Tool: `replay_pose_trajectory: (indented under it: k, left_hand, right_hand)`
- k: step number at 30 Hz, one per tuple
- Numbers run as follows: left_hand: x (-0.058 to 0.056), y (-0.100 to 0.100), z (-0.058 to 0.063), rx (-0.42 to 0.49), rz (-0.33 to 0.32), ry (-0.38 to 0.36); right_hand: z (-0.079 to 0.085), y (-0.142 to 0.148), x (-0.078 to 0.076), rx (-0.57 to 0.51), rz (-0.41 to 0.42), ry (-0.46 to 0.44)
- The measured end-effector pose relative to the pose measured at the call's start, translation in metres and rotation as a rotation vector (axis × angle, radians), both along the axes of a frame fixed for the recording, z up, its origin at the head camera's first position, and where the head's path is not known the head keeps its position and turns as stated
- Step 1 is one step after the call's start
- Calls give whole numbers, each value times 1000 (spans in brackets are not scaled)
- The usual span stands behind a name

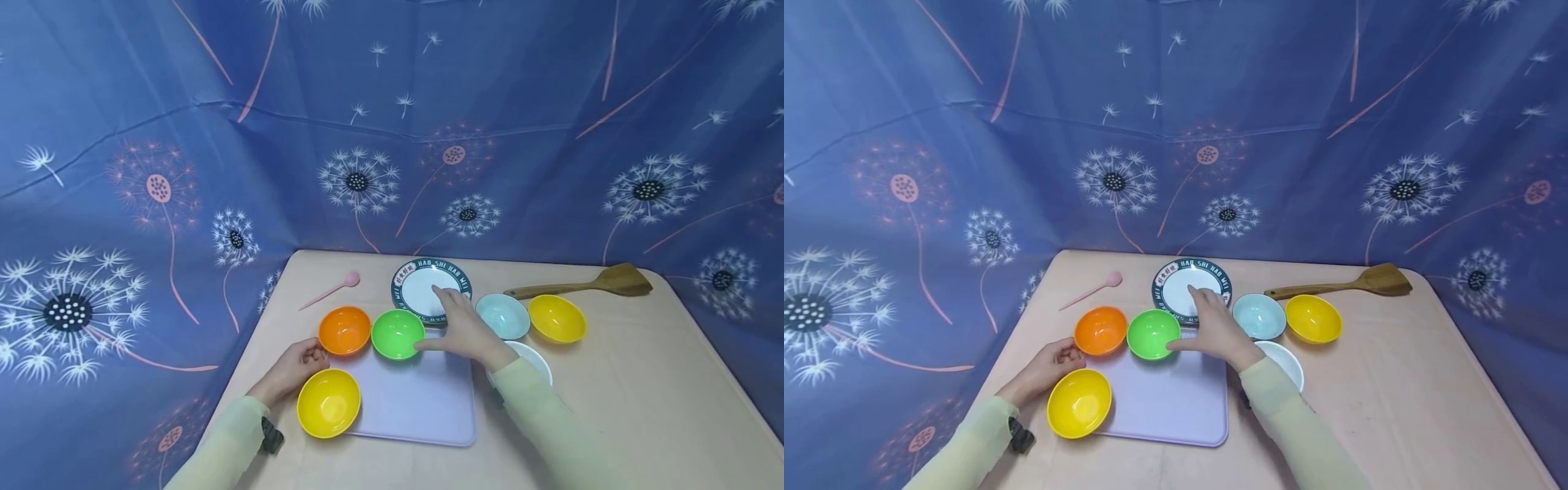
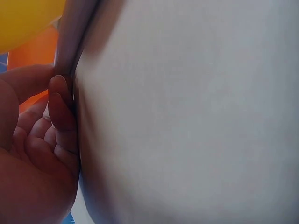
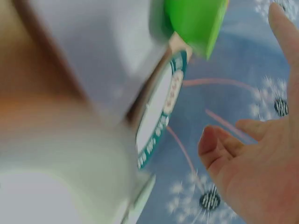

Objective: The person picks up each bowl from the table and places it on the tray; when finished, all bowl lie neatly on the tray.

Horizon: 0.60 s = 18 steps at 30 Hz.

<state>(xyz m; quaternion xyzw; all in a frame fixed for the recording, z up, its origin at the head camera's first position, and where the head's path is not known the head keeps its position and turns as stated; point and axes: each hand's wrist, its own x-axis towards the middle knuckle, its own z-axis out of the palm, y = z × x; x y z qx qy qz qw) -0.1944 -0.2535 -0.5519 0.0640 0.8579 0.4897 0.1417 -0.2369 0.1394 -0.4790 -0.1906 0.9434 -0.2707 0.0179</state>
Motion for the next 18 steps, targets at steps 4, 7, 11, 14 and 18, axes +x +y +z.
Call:
replay_pose_trajectory:
  k: [4, 7, 11, 14, 18]
  left_hand:
    - [1, -1, 1, -2, 0, -4]
    - [2, -1, 2, -2, 9, -7]
    - [2, -1, 2, -6, 12, -7]
    - [2, 0, 2, -11, 4, -5]
    - [1, 0, 2, -15, 4, -10]
  right_hand:
    - [12, 31, -4, -30, -43, -5]
    - [19, 57, -5, -9, -85, -17]
    - [26, 98, -7, 26, -145, -37]
    - [25, 131, -8, 60, -185, -38]
    - [13, 171, -11, 108, -233, -42]
